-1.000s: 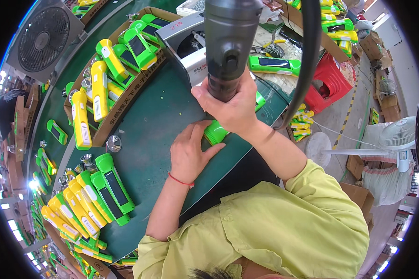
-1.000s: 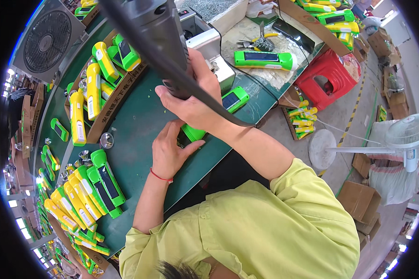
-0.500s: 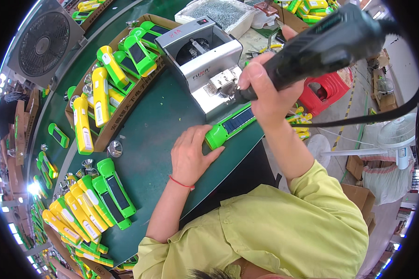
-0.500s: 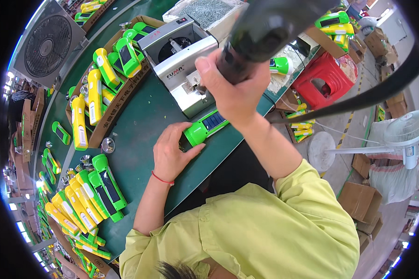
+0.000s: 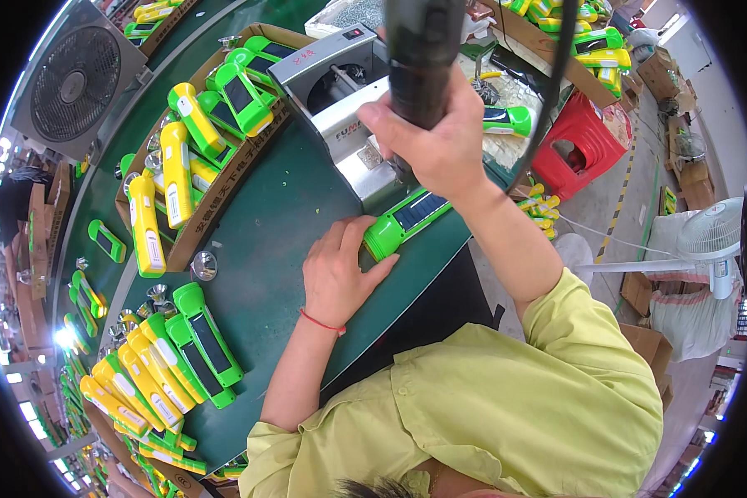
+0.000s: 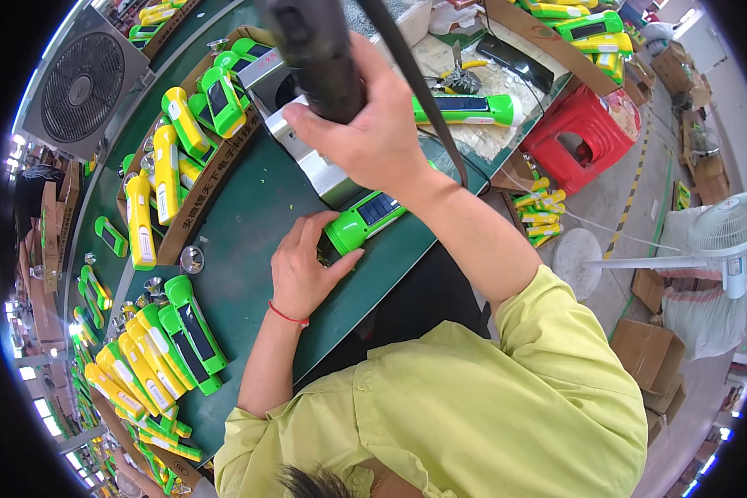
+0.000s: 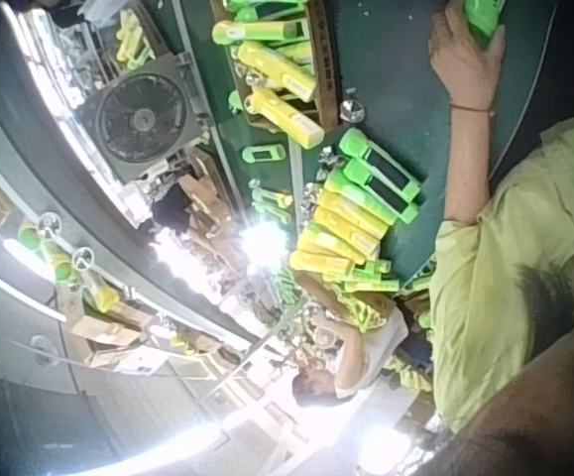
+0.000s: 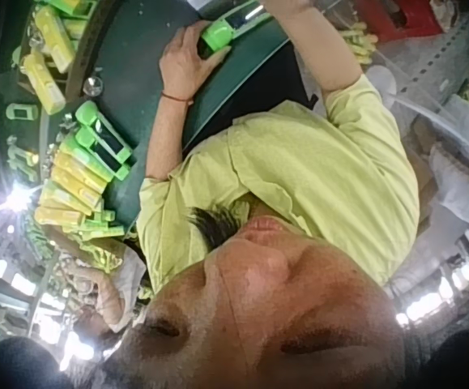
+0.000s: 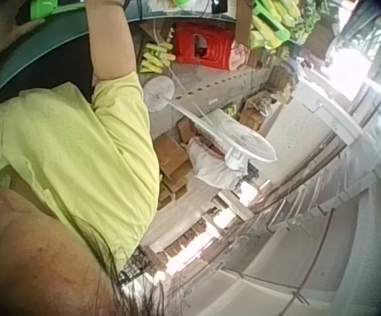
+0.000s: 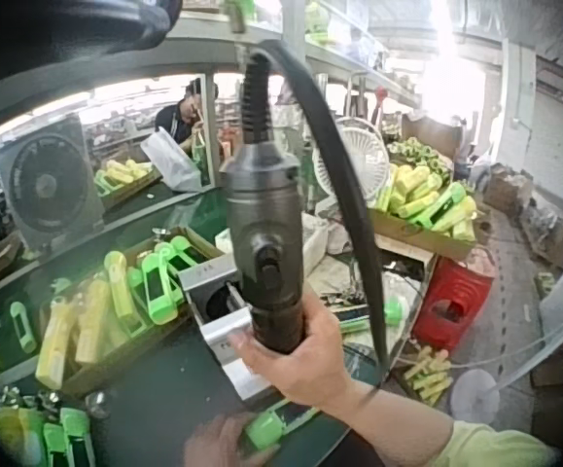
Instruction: The person assembles flashlights by fastening screws into each flashlight body using an electric screwdriver, then sorts and places the flashlights into a cardboard box and onto the workbench.
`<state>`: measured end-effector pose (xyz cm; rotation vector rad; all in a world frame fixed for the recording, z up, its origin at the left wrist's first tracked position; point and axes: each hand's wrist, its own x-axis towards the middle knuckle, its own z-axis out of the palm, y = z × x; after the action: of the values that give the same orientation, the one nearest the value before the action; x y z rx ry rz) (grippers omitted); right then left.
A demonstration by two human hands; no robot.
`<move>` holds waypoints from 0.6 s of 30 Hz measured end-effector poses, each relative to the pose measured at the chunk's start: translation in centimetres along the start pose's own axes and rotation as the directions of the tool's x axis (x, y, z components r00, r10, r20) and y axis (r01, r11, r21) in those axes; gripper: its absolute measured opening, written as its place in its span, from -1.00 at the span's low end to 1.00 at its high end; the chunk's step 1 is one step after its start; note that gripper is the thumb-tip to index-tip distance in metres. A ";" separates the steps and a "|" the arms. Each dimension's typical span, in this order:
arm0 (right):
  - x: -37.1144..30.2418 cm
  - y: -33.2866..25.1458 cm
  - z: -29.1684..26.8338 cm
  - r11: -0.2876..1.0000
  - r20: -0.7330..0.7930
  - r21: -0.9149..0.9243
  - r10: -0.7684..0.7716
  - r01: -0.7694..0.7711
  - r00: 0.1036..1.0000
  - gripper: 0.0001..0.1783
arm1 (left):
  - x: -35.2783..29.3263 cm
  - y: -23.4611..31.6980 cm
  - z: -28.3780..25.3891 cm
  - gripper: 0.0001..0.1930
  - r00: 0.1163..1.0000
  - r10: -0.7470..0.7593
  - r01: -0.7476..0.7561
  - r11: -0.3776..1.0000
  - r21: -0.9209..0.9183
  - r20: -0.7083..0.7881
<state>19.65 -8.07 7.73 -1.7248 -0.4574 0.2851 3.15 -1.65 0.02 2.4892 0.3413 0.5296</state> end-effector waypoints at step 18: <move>-5.5 3.1 -0.4 0.997 0.028 -0.057 0.056 -0.054 0.998 -0.22 | 0.0 -0.4 0.2 -0.47 1.000 -0.004 0.002 0.999 -0.038 -0.029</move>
<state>15.39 -11.41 4.44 -1.7923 -0.4439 0.3406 3.20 -1.44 -0.41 2.4459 0.3429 0.5661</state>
